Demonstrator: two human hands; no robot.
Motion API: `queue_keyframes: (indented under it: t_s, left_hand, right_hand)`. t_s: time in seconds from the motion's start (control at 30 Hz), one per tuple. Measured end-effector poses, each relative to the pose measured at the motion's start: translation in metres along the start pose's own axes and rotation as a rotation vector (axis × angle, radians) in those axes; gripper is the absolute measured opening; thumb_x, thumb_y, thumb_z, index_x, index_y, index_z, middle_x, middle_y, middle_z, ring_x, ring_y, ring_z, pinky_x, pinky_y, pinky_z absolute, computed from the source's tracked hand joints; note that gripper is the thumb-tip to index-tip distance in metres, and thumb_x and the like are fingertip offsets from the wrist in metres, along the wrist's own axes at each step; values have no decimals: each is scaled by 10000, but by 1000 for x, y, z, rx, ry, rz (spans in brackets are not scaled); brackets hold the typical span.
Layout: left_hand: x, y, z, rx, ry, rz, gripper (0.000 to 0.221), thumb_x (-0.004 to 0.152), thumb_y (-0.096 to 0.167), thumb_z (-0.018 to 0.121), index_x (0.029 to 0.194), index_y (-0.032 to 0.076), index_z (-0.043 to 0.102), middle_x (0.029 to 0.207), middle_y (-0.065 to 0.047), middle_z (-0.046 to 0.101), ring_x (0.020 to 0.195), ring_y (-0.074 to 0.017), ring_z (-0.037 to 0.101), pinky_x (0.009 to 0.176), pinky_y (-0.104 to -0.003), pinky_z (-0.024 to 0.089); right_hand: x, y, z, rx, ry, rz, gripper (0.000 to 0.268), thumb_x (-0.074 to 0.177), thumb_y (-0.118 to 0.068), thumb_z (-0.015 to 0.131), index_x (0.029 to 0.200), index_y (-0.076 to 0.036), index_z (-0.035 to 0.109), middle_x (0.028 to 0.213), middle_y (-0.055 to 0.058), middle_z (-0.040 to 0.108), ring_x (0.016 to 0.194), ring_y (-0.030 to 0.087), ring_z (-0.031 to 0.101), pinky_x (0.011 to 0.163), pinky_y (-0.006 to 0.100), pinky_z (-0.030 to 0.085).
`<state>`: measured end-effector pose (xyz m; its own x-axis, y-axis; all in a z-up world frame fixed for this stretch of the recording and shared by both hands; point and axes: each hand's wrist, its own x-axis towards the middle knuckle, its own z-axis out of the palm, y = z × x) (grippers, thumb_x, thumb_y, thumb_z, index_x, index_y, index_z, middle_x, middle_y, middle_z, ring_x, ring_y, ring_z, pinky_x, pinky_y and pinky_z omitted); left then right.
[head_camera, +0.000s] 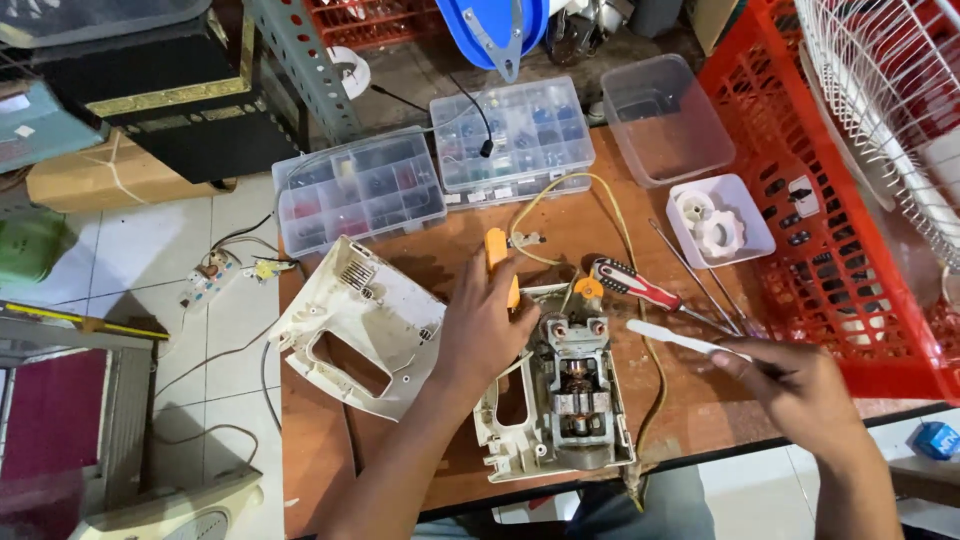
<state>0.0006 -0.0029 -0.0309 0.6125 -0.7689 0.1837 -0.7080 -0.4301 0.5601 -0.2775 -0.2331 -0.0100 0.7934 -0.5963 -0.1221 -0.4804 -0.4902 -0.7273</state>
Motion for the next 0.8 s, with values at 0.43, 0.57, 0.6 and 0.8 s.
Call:
queue_keyframes:
  t_s: [0.43, 0.57, 0.6, 0.8]
  left_hand:
    - [5, 6, -2, -89, 114, 10, 429, 895, 100, 664, 1317, 116, 595, 1334, -111, 481, 884, -275, 671, 745, -407, 605]
    - [8, 16, -18, -152, 197, 5, 427, 919, 138, 686, 1335, 198, 612, 1321, -109, 508, 696, -203, 647, 587, -333, 608]
    - [10, 21, -28, -161, 117, 5, 439, 935, 142, 666, 1356, 229, 577, 1345, -127, 481, 684, -200, 648, 549, -313, 605]
    - [-13, 47, -73, -38, -374, -63, 671, 893, 451, 662, 1482, 248, 413, 1490, -229, 375, 429, -89, 463, 342, -208, 486]
  right_hand:
    - [1, -12, 0, 105, -8, -179, 172, 889, -212, 701, 895, -99, 830, 515, 23, 743, 302, 75, 399, 296, 231, 271]
    - [0, -38, 21, 69, -93, -207, 145, 862, -167, 717, 973, -127, 801, 904, 39, 862, 577, 107, 766, 481, 180, 671]
    - [4, -36, 21, 37, -79, -160, 96, 847, -109, 745, 911, -146, 807, 816, 25, 860, 429, 72, 673, 321, 165, 576]
    - [-17, -3, 6, 129, 97, -212, 201, 833, -63, 750, 1031, -86, 776, 956, 68, 817, 694, 137, 781, 577, 225, 646]
